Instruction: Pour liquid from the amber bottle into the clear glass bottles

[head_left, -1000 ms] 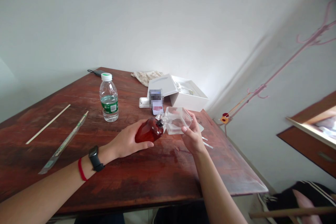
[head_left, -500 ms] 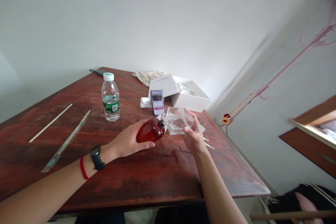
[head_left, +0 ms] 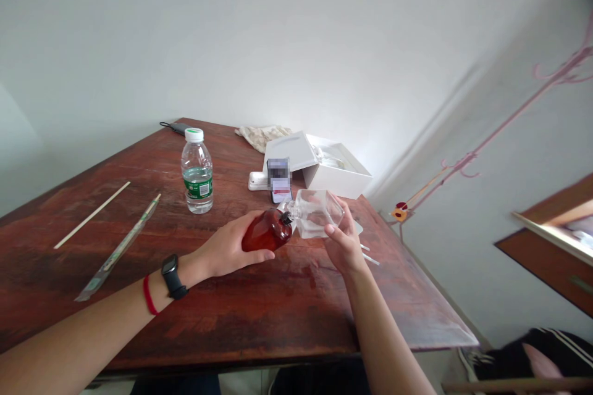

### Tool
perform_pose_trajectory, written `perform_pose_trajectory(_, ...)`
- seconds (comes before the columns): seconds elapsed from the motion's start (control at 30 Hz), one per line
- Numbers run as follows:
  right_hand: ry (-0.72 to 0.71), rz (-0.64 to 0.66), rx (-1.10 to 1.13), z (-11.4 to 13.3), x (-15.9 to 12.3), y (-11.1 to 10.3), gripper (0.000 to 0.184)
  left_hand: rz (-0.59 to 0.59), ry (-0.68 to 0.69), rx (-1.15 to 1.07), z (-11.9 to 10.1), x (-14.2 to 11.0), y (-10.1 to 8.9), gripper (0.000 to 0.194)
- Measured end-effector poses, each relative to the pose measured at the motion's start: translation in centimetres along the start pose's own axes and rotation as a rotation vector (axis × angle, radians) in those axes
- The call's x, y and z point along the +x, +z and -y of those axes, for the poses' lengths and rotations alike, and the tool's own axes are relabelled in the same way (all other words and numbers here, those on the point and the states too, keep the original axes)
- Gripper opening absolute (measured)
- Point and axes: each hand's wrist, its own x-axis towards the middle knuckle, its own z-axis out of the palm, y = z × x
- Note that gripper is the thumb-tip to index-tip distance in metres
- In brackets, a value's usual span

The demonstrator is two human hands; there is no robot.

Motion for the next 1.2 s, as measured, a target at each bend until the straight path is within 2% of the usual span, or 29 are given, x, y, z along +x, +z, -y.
perform_pose_trajectory(1.2, 0.002, -0.002, -0.022, 0.07, 0.00, -0.16, 0.068, 0.019, -0.003, -0.008, -0.18, 0.03, -0.11, 0.074)
